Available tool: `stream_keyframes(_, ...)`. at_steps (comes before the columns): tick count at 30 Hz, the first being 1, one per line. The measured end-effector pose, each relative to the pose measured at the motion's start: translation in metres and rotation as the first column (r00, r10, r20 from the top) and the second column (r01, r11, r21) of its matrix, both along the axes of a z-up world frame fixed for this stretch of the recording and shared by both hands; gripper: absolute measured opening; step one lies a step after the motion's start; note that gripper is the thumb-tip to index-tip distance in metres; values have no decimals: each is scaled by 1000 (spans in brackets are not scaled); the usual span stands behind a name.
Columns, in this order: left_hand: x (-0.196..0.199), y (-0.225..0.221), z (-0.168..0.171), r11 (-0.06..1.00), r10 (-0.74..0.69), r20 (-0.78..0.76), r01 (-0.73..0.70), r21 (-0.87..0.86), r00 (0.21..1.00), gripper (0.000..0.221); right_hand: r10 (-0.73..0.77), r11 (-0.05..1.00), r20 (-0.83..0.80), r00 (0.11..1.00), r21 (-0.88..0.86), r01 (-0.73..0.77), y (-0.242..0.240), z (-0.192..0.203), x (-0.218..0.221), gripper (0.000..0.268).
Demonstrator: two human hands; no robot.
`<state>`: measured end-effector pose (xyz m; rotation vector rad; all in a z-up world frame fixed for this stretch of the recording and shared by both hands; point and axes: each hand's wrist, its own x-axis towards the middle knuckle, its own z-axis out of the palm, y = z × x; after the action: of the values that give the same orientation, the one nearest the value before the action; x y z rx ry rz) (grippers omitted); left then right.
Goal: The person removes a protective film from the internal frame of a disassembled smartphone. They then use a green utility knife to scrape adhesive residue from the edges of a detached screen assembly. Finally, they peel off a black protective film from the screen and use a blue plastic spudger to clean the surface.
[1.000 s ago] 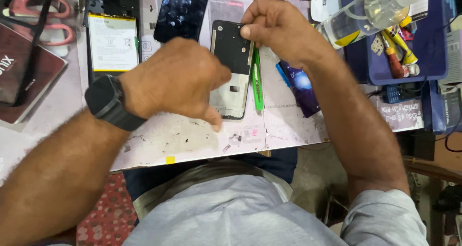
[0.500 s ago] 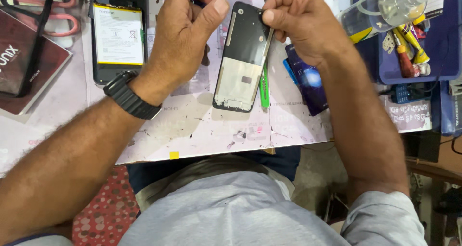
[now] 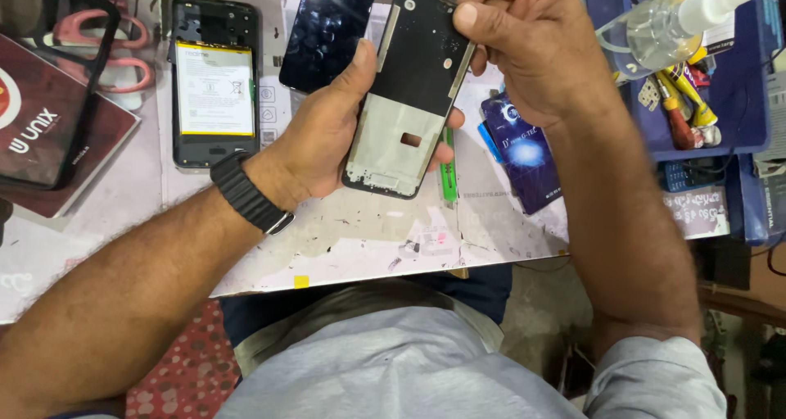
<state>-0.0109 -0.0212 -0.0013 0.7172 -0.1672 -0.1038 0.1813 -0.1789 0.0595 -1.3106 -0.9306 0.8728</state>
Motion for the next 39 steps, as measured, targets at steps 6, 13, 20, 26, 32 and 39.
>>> stream_keyframes(6, -2, -1, 5, 998, 33, -10, -33, 57, 999, 77, -65, 998, 69, 996, -9, 65, -5, -7, -6, 22)
stream_keyframes(13, -2, 0, 6, 998, -31, -59, 27, -57, 998, 82, 95, 993, -64, 993, 76, -90, -18, -16, -10, 54)
stream_keyframes(20, -3, -2, 6, 986, -121, -55, 113, -125, 991, 85, 173, 984, -112, 979, 69, -166, -23, -27, -3, 59)
stream_keyframes(26, -1, -1, 4, 963, -205, -73, 188, -192, 976, 87, 143, 988, -172, 975, -24, -149, -30, -30, 3, 57)
stream_keyframes(32, 0, -1, 0, 948, -245, -75, 222, -228, 967, 89, 162, 986, -159, 974, -24, -168, -36, -28, 2, 55)
stream_keyframes(39, 0, 0, 3, 962, -225, -120, 201, -184, 967, 88, 136, 987, -167, 976, -60, -148, -38, -29, 2, 55)
